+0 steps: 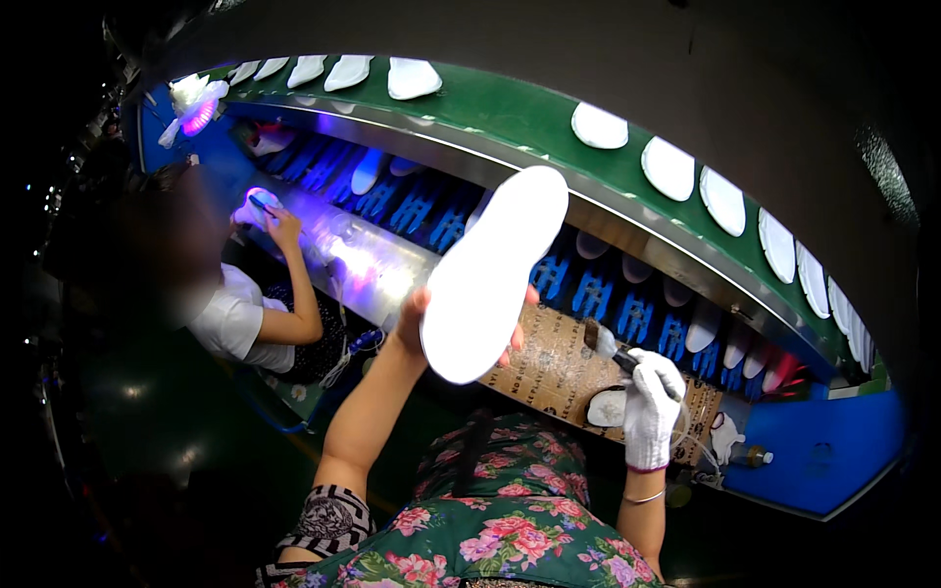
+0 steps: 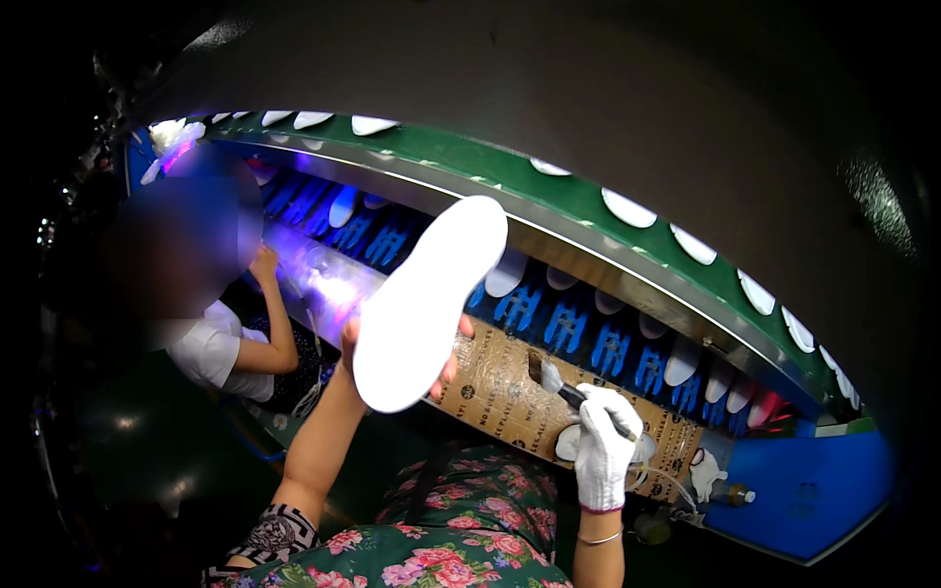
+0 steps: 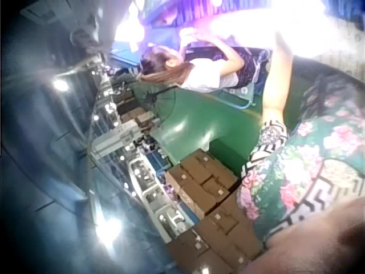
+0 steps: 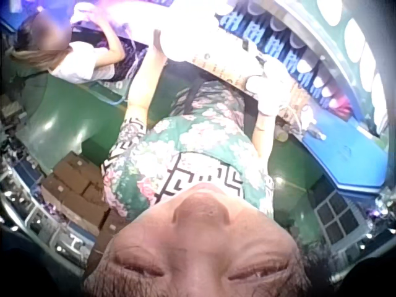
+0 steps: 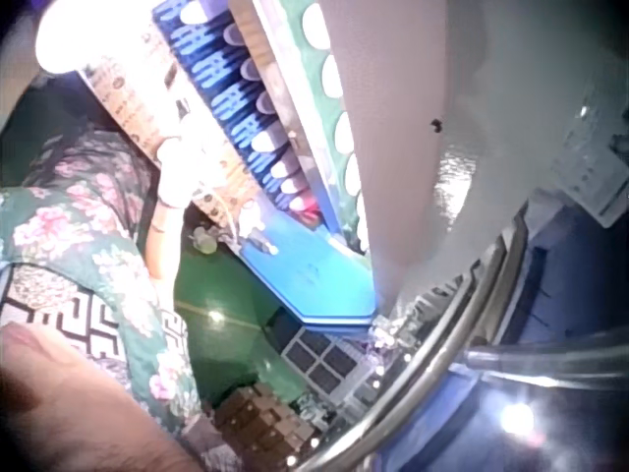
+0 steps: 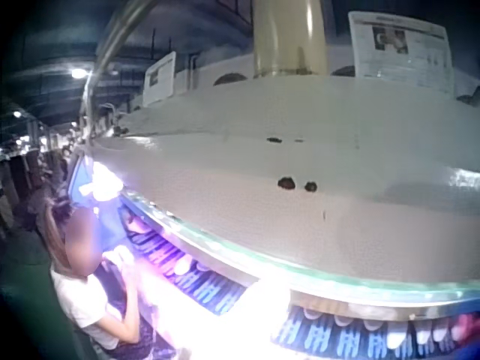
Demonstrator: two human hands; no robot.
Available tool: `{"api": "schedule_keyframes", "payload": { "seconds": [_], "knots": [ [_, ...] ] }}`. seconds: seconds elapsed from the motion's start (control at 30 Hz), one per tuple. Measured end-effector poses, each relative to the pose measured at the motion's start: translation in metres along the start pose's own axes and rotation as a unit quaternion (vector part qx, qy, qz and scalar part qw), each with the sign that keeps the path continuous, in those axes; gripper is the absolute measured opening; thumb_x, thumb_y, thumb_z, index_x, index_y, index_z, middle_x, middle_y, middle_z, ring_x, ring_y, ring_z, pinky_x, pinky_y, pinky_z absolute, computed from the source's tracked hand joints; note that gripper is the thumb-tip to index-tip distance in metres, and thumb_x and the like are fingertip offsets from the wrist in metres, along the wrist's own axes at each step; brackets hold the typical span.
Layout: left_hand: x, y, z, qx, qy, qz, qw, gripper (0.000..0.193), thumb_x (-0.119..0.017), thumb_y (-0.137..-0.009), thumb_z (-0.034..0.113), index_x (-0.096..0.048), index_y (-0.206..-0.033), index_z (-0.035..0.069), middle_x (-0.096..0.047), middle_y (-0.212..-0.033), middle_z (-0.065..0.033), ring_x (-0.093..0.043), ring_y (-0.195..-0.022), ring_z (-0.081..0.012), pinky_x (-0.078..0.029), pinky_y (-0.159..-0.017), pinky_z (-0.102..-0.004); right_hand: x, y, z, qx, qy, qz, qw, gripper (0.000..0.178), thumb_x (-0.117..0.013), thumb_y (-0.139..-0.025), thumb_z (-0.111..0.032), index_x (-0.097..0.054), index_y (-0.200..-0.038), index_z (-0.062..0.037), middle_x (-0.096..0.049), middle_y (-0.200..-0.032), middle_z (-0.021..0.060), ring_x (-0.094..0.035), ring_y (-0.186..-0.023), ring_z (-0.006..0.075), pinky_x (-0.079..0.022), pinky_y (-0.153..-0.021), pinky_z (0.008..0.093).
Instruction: The person applies liquid from a container onto white shoe components using a brush, turns them over to coat different sides, and places them onto a moving conveyor belt.
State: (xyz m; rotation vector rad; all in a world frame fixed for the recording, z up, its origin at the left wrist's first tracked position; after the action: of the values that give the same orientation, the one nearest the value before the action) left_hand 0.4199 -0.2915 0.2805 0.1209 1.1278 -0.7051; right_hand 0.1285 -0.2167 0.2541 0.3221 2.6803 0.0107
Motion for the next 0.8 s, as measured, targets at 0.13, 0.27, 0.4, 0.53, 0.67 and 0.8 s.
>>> {"api": "schedule_keyframes", "payload": {
  "seconds": [0.13, 0.27, 0.4, 0.53, 0.67, 0.8],
  "knots": [
    [0.011, -0.093, 0.047, -0.061, -0.013, 0.0, 0.998, 0.1, -0.025, -0.09, 0.079, -0.027, -0.148, -0.001, -0.05, -0.128, -0.0321, -0.063, -0.092, -0.0397, -0.06, -0.063, -0.0443, 0.001, 0.012, 0.025, -0.073, 0.008, 0.047, 0.996, 0.017, -0.07, -0.083, -0.001, -0.069, -0.099, 0.0041, -0.07, -0.098, 0.0151, -0.065, -0.074, 0.0181, -0.052, -0.067, 0.0276],
    [0.055, -0.15, 0.058, -0.13, 0.147, 0.199, 0.96, 0.088, -0.04, -0.096, 0.063, -0.016, -0.152, -0.001, -0.027, -0.148, -0.03, -0.039, -0.131, -0.0468, -0.038, -0.113, -0.0495, -0.002, 0.018, 0.053, -0.084, -0.008, 0.071, 0.994, 0.016, -0.07, -0.082, 0.004, -0.071, -0.098, 0.0039, -0.071, -0.093, 0.0119, -0.065, -0.071, 0.0157, -0.053, -0.066, 0.0264],
    [0.058, -0.137, 0.035, -0.093, 0.026, 0.267, 0.959, 0.07, -0.06, -0.094, 0.034, -0.03, -0.144, -0.005, -0.036, -0.144, -0.03, -0.044, -0.132, -0.0407, -0.041, -0.11, -0.0454, -0.002, 0.021, 0.055, -0.096, 0.004, 0.117, 0.989, 0.016, -0.071, -0.082, 0.002, -0.071, -0.098, 0.0035, -0.071, -0.091, 0.0103, -0.065, -0.069, 0.0154, -0.051, -0.063, 0.0259],
    [0.077, -0.135, 0.067, -0.267, -0.531, 0.344, 0.727, 0.06, -0.075, -0.083, 0.021, -0.049, -0.133, 0.0, -0.054, -0.117, -0.0195, -0.055, -0.108, -0.0299, -0.047, -0.097, -0.0443, 0.005, 0.023, 0.06, -0.111, -0.028, 0.138, 0.984, 0.017, -0.071, -0.083, 0.002, -0.07, -0.099, 0.004, -0.071, -0.091, 0.0114, -0.065, -0.069, 0.016, -0.051, -0.062, 0.0261],
    [0.123, -0.179, 0.103, -0.195, -0.843, 0.272, 0.421, 0.066, -0.082, -0.074, 0.033, -0.056, -0.125, 0.001, -0.058, -0.116, -0.0215, -0.056, -0.108, -0.0371, -0.045, -0.095, -0.047, 0.009, 0.022, 0.068, -0.12, -0.041, 0.135, 0.983, 0.017, -0.07, -0.083, 0.003, -0.069, -0.1, 0.0052, -0.071, -0.092, 0.0127, -0.065, -0.07, 0.0173, -0.051, -0.063, 0.0265],
    [0.11, -0.19, 0.117, -0.236, -0.874, 0.225, 0.359, 0.049, -0.077, -0.076, 0.04, -0.069, -0.109, 0.005, -0.069, -0.103, -0.0153, -0.063, -0.099, -0.0375, -0.047, -0.087, -0.0488, 0.01, 0.016, 0.066, -0.092, -0.065, 0.142, 0.983, 0.017, -0.069, -0.084, 0.003, -0.069, -0.101, 0.0054, -0.071, -0.092, 0.0134, -0.066, -0.073, 0.0189, -0.052, -0.064, 0.0278]
  ]
}}
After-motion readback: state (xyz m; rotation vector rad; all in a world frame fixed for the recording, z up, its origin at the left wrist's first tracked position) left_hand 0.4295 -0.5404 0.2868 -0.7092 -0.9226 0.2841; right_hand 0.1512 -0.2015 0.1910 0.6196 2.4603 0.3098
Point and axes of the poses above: each hand's wrist, its own y-axis away from the middle knuckle, its own x-axis out of the back of the hand, z = x × y, the point moved 2 cm from there along -y, towards the middle knuckle
